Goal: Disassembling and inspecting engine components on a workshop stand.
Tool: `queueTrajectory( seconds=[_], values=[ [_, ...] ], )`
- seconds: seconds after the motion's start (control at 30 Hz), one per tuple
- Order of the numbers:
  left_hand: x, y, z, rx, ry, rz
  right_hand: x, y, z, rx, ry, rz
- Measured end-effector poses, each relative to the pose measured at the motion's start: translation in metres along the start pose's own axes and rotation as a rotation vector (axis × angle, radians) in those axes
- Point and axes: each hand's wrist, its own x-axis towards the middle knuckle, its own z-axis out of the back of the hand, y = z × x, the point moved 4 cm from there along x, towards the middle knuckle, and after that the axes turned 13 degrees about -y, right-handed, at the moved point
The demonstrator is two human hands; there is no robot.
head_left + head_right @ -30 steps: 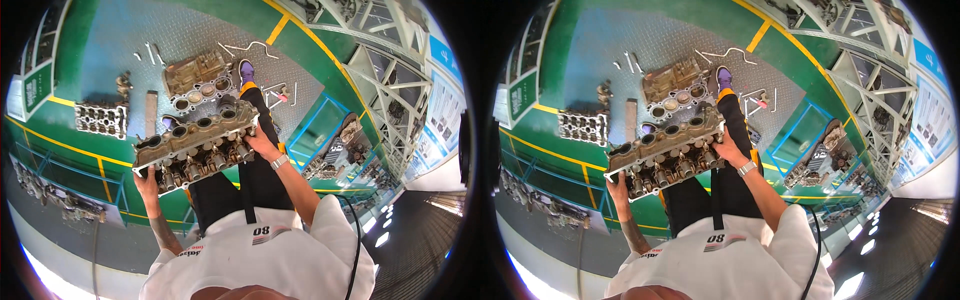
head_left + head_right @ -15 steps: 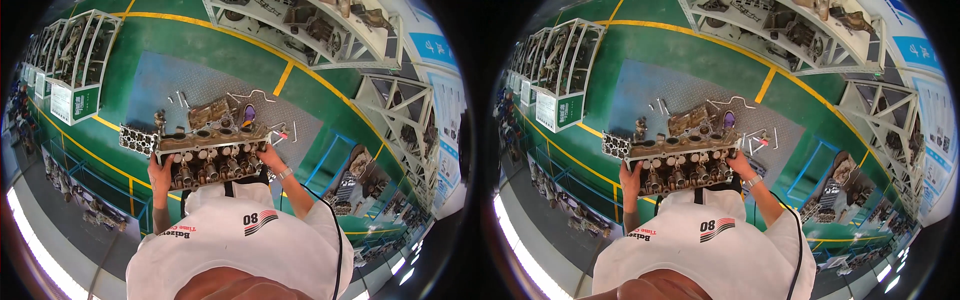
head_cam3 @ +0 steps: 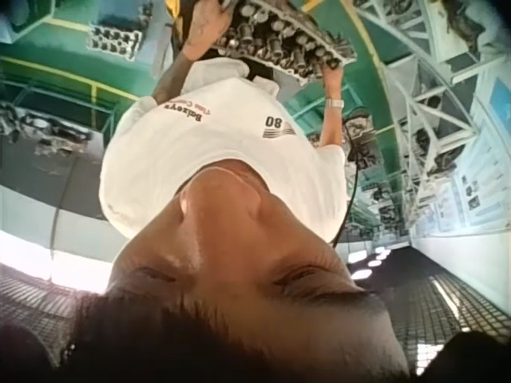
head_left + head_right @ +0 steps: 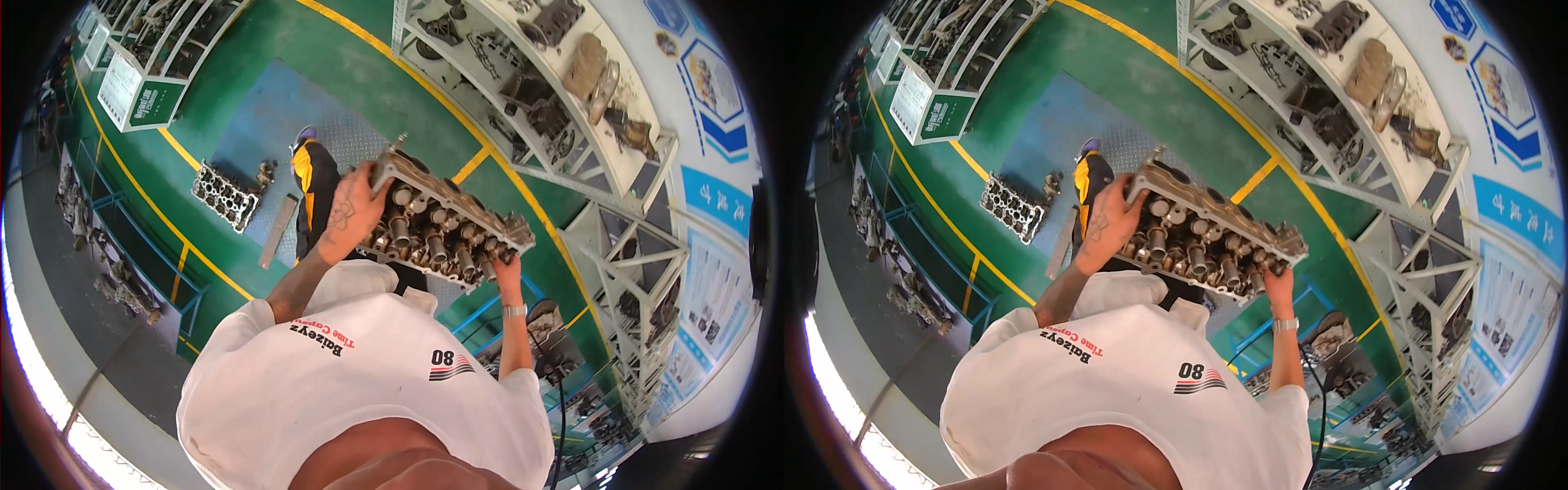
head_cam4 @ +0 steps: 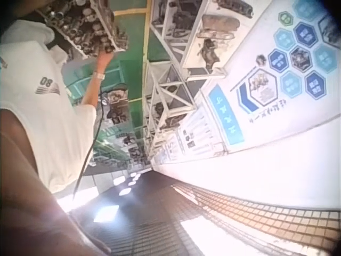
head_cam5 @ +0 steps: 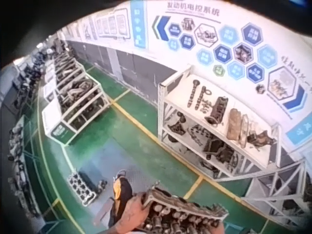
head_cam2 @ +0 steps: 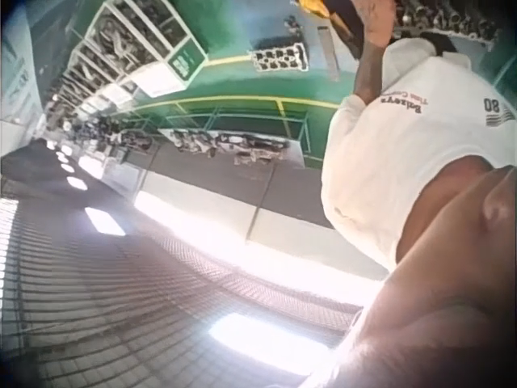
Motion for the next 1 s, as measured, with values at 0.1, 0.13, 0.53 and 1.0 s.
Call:
queueTrajectory(
  seconds=[0.1,0.13,0.53,1.0],
  values=[
    [0.048,-0.002,-0.018,-0.029,0.09,-0.061,0.007,0.015,-0.002,-0.173,0.014,-0.145],
    [0.058,0.001,-0.029,-0.083,0.109,-0.095,0.0,0.017,-0.001,-0.106,-0.041,-0.159],
    [0.256,0.092,-0.074,-0.145,0.367,-0.154,0.006,0.095,-0.134,-0.106,-0.33,-0.046],
    [0.385,0.224,0.063,0.236,0.082,0.163,0.12,0.218,-0.378,-0.194,0.082,0.059]
  ],
)
